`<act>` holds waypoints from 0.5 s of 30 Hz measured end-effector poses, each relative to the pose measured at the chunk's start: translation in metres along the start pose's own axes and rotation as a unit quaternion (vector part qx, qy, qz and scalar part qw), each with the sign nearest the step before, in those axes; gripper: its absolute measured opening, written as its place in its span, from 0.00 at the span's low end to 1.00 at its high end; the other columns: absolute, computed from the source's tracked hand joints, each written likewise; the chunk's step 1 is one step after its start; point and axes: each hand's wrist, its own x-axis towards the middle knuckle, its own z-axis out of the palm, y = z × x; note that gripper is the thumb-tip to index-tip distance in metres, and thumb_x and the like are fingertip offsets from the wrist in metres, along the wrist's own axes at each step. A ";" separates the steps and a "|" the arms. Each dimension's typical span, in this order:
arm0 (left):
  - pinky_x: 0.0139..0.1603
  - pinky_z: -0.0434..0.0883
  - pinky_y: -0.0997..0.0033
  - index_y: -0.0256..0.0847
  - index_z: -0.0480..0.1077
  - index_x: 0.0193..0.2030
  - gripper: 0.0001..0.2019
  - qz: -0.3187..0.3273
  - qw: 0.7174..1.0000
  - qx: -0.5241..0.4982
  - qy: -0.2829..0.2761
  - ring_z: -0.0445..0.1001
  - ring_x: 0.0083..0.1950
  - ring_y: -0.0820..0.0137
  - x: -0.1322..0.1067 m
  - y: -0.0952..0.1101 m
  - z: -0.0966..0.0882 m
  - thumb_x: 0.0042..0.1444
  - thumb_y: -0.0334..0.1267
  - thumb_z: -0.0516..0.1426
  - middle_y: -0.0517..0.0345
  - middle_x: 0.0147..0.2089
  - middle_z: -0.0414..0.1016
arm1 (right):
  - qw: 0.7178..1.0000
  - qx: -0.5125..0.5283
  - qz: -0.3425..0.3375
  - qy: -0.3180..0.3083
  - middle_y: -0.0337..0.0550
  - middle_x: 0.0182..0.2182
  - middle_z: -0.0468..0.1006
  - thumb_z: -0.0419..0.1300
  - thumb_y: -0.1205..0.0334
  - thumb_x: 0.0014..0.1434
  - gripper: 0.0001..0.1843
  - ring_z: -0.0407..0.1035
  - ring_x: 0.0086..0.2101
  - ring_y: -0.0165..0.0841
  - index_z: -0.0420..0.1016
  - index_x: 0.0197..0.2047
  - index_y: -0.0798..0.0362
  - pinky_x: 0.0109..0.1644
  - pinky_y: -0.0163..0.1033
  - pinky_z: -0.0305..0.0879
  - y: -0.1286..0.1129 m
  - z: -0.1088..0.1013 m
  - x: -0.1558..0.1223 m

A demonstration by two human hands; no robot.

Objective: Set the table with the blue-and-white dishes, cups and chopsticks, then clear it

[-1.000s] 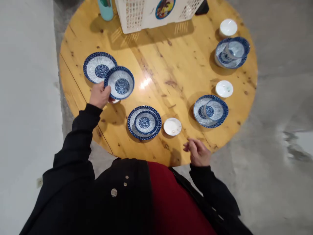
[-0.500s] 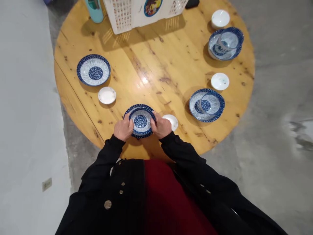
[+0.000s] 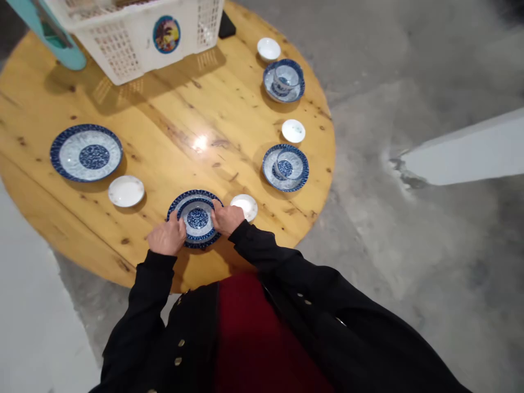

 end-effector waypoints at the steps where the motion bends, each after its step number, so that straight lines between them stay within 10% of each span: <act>1: 0.43 0.72 0.52 0.36 0.68 0.63 0.25 0.005 1.000 0.003 0.000 0.80 0.42 0.43 0.001 0.000 -0.002 0.67 0.46 0.44 0.34 0.39 0.81 | 1.000 0.000 0.004 0.005 0.62 0.44 0.81 0.39 0.55 0.72 0.28 0.77 0.44 0.49 0.58 0.68 0.59 0.46 0.47 0.68 0.001 0.000 0.001; 9: 0.46 0.73 0.52 0.40 0.74 0.52 0.24 0.026 0.994 -0.102 -0.029 0.80 0.47 0.44 0.014 -0.014 0.015 0.65 0.52 0.45 0.37 0.43 0.82 | 0.994 0.098 0.038 -0.009 0.58 0.46 0.81 0.45 0.49 0.72 0.23 0.77 0.47 0.48 0.69 0.54 0.58 0.48 0.44 0.68 0.002 0.005 0.003; 15: 0.57 0.72 0.58 0.39 0.73 0.50 0.20 0.076 0.951 -0.301 0.011 0.75 0.59 0.53 0.021 -0.020 0.038 0.61 0.45 0.47 0.43 0.53 0.80 | 0.976 0.212 0.048 0.006 0.52 0.41 0.82 0.48 0.64 0.66 0.16 0.76 0.43 0.41 0.69 0.53 0.59 0.47 0.39 0.67 -0.003 0.012 -0.005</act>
